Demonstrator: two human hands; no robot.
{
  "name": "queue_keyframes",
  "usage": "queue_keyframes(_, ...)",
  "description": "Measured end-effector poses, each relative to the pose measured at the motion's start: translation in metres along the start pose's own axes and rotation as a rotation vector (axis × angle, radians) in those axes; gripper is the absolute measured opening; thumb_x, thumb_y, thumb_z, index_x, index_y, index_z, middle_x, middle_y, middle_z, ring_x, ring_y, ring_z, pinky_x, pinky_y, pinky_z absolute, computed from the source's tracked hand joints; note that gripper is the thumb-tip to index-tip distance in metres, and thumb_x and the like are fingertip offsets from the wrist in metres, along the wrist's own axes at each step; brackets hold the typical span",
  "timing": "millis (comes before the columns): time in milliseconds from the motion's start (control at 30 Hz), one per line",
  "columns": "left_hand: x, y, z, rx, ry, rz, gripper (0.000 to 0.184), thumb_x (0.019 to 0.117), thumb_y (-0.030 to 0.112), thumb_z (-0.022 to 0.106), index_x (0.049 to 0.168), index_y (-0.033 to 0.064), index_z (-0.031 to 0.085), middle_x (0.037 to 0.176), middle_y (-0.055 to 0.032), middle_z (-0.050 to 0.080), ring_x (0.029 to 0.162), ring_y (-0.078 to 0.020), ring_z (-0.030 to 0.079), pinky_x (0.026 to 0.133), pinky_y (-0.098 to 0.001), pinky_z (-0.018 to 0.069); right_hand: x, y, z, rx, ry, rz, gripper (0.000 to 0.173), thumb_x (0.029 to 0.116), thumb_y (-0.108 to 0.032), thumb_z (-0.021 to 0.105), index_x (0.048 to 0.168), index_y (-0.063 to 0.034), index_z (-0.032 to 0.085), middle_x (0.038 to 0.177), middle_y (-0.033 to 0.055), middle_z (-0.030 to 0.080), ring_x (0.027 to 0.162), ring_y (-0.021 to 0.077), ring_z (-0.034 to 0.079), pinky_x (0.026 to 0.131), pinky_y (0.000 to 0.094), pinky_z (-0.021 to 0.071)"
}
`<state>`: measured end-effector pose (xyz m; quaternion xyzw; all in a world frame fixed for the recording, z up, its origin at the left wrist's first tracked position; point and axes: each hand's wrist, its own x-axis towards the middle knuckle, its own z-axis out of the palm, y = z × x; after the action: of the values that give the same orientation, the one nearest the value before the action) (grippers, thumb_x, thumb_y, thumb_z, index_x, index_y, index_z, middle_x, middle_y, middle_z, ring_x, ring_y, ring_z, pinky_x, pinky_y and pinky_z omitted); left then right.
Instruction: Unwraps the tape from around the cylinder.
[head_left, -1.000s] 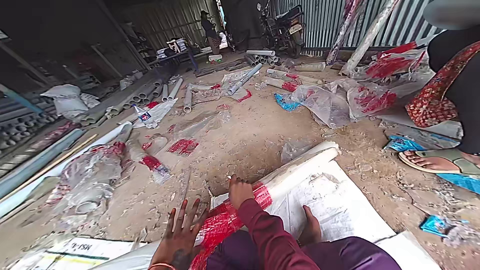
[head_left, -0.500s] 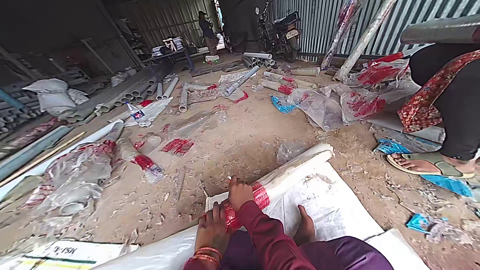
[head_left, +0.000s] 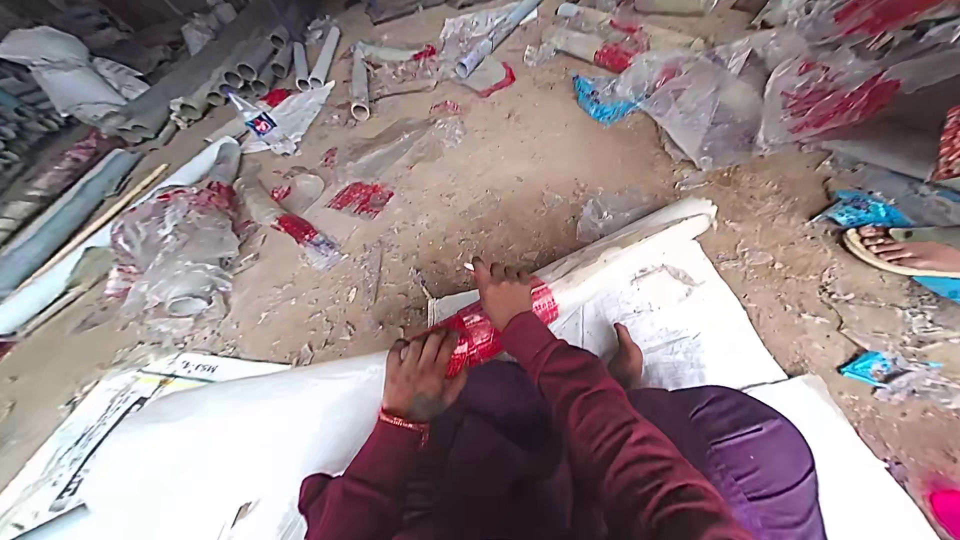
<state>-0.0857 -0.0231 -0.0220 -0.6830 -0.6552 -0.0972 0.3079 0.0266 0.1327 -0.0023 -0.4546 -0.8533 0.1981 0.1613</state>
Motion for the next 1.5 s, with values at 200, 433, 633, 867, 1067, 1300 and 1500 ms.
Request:
queue_keyframes(200, 0.007, -0.014, 0.005, -0.08, -0.097, -0.023, 0.054, 0.0882, 0.054, 0.051, 0.109, 0.0126, 0.078, 0.103, -0.0126, 0.076, 0.089, -0.0339, 0.072, 0.082, -0.057, 0.0469, -0.069, 0.009, 0.005, 0.312, 0.199, 0.165, 0.027, 0.1066, -0.017, 0.051, 0.121, 0.0034, 0.061, 0.078, 0.0198, 0.069, 0.069, 0.04, 0.071, 0.06, 0.0535, 0.055)
queue_keyframes(433, 0.011, -0.025, 0.008, -0.149, -0.11, -0.044, 0.053, 0.0861, 0.056, 0.054, 0.107, 0.0156, 0.081, 0.108, -0.0089, 0.078, 0.089, -0.0299, 0.071, 0.083, -0.0529, 0.0437, -0.092, -0.005, 0.003, 0.457, -0.405, 0.203, 0.034, 0.1116, -0.021, 0.038, 0.129, 0.0018, 0.058, 0.098, 0.0222, 0.07, 0.098, 0.039, 0.07, 0.085, 0.0527, 0.0532)
queue_keyframes(633, 0.004, -0.023, 0.008, -0.193, -0.048, -0.014, 0.054, 0.0864, 0.06, 0.05, 0.1, 0.0186, 0.082, 0.101, -0.0057, 0.079, 0.087, -0.0258, 0.069, 0.083, -0.0486, 0.0405, -0.083, -0.019, -0.004, 0.293, -0.508, 0.171, 0.033, 0.1086, -0.015, 0.041, 0.134, 0.0013, 0.054, 0.105, 0.0228, 0.07, 0.103, 0.0403, 0.07, 0.085, 0.0531, 0.0539)
queue_keyframes(867, -0.004, -0.022, 0.01, -0.286, 0.016, 0.014, 0.051, 0.088, 0.058, 0.05, 0.097, 0.0183, 0.082, 0.097, -0.0046, 0.078, 0.088, -0.0247, 0.067, 0.084, -0.0467, 0.0382, -0.113, -0.018, 0.042, 0.234, -0.095, 0.116, 0.023, 0.0971, -0.005, 0.053, 0.114, 0.0064, 0.064, 0.077, 0.0195, 0.069, 0.07, 0.0385, 0.072, 0.058, 0.0488, 0.0557)
queue_keyframes(1067, -0.005, -0.027, 0.011, -0.413, 0.059, 0.053, 0.048, 0.0887, 0.055, 0.051, 0.087, 0.0175, 0.081, 0.087, -0.0053, 0.077, 0.081, -0.0238, 0.064, 0.083, -0.0453, 0.0359, -0.14, -0.008, 0.066, 0.218, 0.003, 0.117, 0.026, 0.0955, -0.004, 0.052, 0.112, 0.0084, 0.066, 0.076, 0.0204, 0.07, 0.064, 0.0386, 0.072, 0.053, 0.0487, 0.0547)
queue_keyframes(1300, 0.004, -0.033, 0.009, -0.462, 0.058, 0.077, 0.049, 0.0895, 0.055, 0.05, 0.084, 0.0173, 0.081, 0.081, -0.0059, 0.076, 0.074, -0.0234, 0.063, 0.082, -0.0464, 0.0353, -0.143, -0.003, 0.063, 0.331, 0.178, 0.046, 0.025, 0.1003, -0.01, 0.05, 0.104, 0.0083, 0.066, 0.07, 0.0181, 0.068, 0.059, 0.0347, 0.07, 0.05, 0.0459, 0.0537)
queue_keyframes(1500, 0.01, -0.037, 0.009, -0.48, 0.045, 0.088, 0.049, 0.0891, 0.054, 0.05, 0.082, 0.0178, 0.081, 0.078, -0.0066, 0.075, 0.071, -0.0237, 0.062, 0.082, -0.0464, 0.035, -0.117, -0.014, 0.046, 0.351, -0.185, 0.145, 0.029, 0.1045, -0.009, 0.045, 0.123, 0.0077, 0.06, 0.097, 0.0256, 0.071, 0.09, 0.0428, 0.073, 0.074, 0.0529, 0.0563)
